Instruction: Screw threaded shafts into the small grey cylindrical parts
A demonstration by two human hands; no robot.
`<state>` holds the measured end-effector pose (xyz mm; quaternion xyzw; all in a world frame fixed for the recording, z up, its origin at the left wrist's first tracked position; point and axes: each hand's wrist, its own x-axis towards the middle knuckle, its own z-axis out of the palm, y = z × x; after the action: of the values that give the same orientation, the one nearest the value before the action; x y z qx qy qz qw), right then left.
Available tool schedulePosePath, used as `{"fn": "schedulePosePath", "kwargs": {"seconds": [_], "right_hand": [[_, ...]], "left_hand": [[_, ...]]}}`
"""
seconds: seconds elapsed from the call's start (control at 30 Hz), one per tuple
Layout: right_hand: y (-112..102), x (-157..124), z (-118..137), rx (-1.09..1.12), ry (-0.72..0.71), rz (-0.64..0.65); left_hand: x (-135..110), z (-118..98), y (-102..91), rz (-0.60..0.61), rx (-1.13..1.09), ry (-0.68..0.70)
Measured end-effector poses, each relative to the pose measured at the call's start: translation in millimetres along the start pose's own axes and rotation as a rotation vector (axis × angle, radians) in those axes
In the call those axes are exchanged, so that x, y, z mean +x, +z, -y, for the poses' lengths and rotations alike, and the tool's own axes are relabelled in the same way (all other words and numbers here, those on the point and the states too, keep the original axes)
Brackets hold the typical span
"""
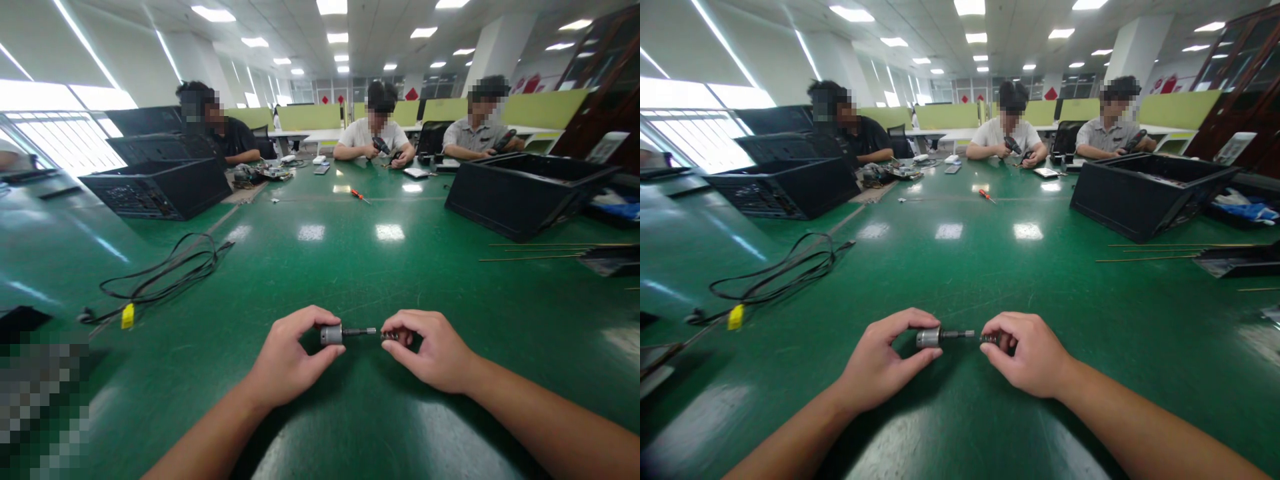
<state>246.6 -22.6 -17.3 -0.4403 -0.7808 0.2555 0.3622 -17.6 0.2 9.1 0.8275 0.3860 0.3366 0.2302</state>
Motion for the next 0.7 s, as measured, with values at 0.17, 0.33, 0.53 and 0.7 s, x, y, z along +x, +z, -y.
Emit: {"fn": "schedulePosePath", "kwargs": {"seconds": [0.17, 0.33, 0.53, 0.7], "right_hand": [[-5, 2, -7, -0.020, -0.037, -0.036], [0, 3, -12, -0.014, -0.022, -0.018], [2, 3, -10, -0.004, -0.012, -0.014], [4, 3, -9, 0.021, -0.007, 0.014]], "left_hand": [[3, 6, -9.2, 0.012, 0.052, -0.112], [13, 16, -22.6, -0.139, 0.008, -0.326], [10, 27, -51.6, -0.338, -0.238, -0.550], [-41, 42, -94.0, -0.408, -0.191, -0.642]]}}
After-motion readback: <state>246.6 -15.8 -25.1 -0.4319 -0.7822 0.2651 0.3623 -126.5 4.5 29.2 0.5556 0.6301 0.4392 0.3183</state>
